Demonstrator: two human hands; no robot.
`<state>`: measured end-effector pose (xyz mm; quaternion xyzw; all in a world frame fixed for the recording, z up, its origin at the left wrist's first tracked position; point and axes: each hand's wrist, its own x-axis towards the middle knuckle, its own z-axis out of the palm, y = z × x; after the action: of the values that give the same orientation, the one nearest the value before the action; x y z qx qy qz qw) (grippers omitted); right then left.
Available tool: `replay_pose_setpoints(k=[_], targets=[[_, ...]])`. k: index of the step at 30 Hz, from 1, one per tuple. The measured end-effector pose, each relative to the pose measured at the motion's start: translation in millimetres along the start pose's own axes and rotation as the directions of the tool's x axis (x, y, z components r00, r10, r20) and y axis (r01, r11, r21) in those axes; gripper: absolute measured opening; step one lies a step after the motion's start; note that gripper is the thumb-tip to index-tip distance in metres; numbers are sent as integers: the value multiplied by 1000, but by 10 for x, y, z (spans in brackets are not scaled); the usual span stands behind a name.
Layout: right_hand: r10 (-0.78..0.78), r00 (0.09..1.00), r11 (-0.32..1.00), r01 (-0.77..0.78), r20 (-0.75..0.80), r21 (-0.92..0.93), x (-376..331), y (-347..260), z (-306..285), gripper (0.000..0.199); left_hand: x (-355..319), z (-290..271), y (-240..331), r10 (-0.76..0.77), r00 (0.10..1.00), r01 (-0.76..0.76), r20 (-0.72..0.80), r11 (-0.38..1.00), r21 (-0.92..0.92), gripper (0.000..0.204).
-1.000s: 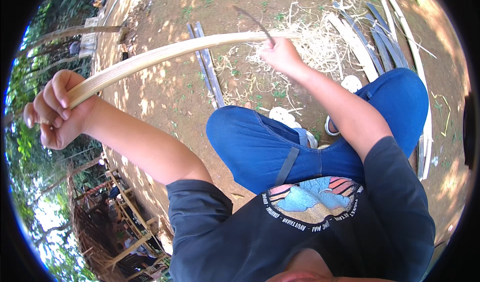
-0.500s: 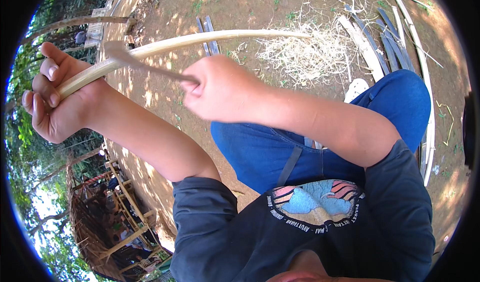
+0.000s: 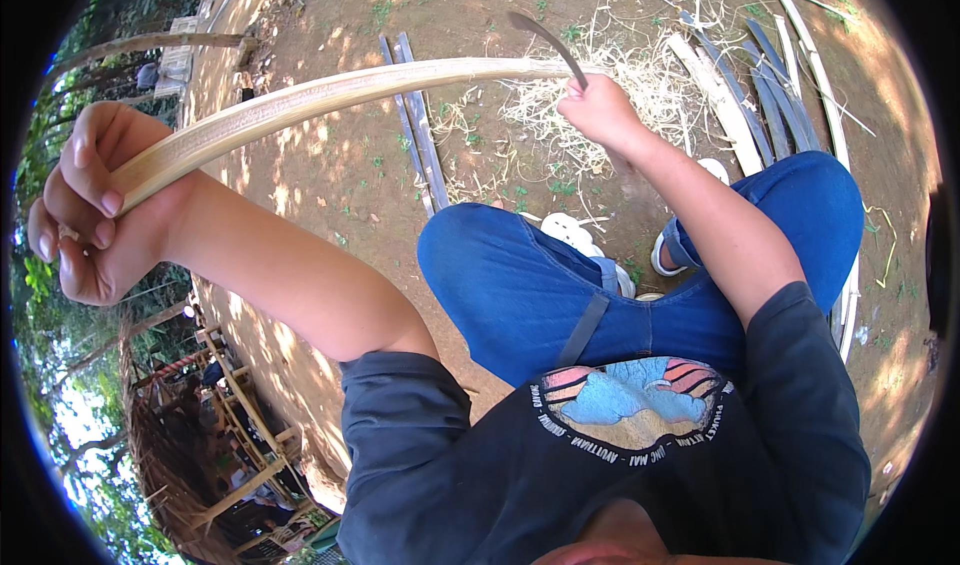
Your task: The person uses a curved blade to shave and shape a strip of bamboo while sitting outdoors, repeatedly drawing the blade along the wood to remove thin shavings.
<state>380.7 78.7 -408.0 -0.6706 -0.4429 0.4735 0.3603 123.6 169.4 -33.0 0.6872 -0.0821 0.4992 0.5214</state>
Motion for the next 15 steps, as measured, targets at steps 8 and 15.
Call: replay_pose_setpoints(k=[8,15], targets=[[-708,704,658,636,47,403,-1048,-1909,257,34,-34,141,-121,99,984,-69,-150,978,194,11],[-272,919,962,261,284,76,-368,-745,326,21,-87,-37,26,18,999,-15,-37,996,91,9]])
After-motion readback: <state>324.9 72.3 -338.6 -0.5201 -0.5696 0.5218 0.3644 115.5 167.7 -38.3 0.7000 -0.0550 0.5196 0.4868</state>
